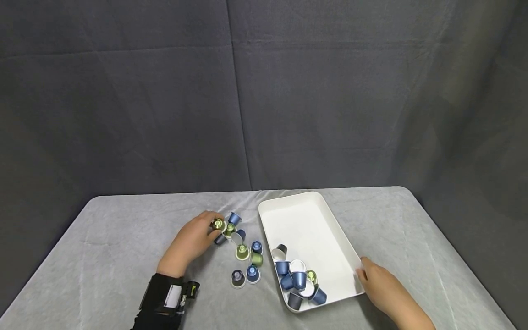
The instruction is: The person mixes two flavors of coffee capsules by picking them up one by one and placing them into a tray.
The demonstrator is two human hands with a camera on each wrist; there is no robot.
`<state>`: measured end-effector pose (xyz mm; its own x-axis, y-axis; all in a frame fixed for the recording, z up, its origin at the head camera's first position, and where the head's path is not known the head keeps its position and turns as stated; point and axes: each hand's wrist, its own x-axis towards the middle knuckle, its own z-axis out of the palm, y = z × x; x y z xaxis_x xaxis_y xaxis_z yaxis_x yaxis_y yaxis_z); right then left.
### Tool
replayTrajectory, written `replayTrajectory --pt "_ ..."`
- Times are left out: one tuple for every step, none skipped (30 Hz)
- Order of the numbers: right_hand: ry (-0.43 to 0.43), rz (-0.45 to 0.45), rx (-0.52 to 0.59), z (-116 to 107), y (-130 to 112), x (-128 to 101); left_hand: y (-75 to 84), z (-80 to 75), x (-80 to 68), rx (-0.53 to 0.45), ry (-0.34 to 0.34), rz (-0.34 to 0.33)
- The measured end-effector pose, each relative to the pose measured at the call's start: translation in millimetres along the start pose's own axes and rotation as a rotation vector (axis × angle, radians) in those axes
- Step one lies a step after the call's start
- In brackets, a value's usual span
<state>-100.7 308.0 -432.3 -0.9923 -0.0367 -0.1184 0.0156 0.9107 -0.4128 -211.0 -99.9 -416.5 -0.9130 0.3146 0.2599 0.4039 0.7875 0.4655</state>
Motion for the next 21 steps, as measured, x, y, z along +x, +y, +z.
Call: replayTrajectory --pt "0.003 -0.001 -0.002 -0.1 0.0 0.0 3.1 0.7 0.2 -0.001 0.000 0.013" --pt "0.003 -0.003 -0.001 0.0 0.1 -0.1 6.1 1.6 0.5 -0.001 0.002 0.028" --pt "0.005 -0.004 -0.002 0.0 0.1 -0.1 8.9 2.5 0.7 0.002 0.005 0.046" --pt "0.006 -0.005 -0.002 0.1 0.1 -0.2 11.8 3.3 0.8 0.002 0.009 0.062" --pt "0.008 -0.008 -0.001 0.2 0.2 -0.2 14.6 4.0 0.9 0.002 0.014 0.080" --pt "0.009 -0.008 -0.002 0.3 0.1 -0.2 17.2 4.7 0.9 0.003 0.019 0.098" --pt "0.009 -0.007 -0.002 0.4 0.0 -0.2 19.9 5.2 0.7 0.007 0.025 0.118" --pt "0.007 -0.005 -0.003 0.6 0.0 -0.1 22.2 6.0 0.6 0.010 0.028 0.134" --pt "0.007 -0.003 -0.004 0.6 -0.1 0.1 24.5 6.7 0.5 0.013 0.030 0.149" --pt "0.006 -0.001 -0.006 0.7 -0.2 0.4 26.9 7.5 0.6 0.011 0.030 0.165" --pt "0.006 0.000 -0.007 0.8 -0.3 0.5 29.3 8.3 0.6 0.014 0.027 0.177" --pt "0.007 0.000 -0.007 0.9 -0.3 0.6 31.6 9.2 0.3 0.019 0.022 0.187" --pt "0.007 -0.001 -0.006 1.1 -0.2 0.7 34.2 10.2 0.1 0.027 0.014 0.195" --pt "0.007 -0.002 -0.005 1.2 0.1 0.7 37.1 11.4 0.1 0.033 0.003 0.198" --pt "0.006 -0.001 -0.006 1.2 0.2 0.9 40.1 12.3 0.0 0.039 -0.010 0.203" --pt "0.004 -0.002 -0.007 1.2 0.6 0.8 43.0 13.5 0.0 0.047 -0.022 0.209" --pt "0.004 -0.002 -0.006 1.2 0.7 0.6 46.0 14.4 -0.3 0.057 -0.035 0.213" --pt "0.004 -0.001 -0.005 1.1 0.9 0.5 48.8 15.4 -0.3 0.065 -0.045 0.217" --pt "0.004 0.000 -0.004 1.0 1.0 0.4 51.6 16.2 -0.4 0.074 -0.053 0.224" --pt "0.003 0.001 -0.003 1.0 1.1 0.3 53.9 17.0 -0.6 0.081 -0.062 0.229" --pt "0.003 0.002 -0.003 0.9 1.1 0.4 55.9 17.7 -0.9 0.088 -0.066 0.238"
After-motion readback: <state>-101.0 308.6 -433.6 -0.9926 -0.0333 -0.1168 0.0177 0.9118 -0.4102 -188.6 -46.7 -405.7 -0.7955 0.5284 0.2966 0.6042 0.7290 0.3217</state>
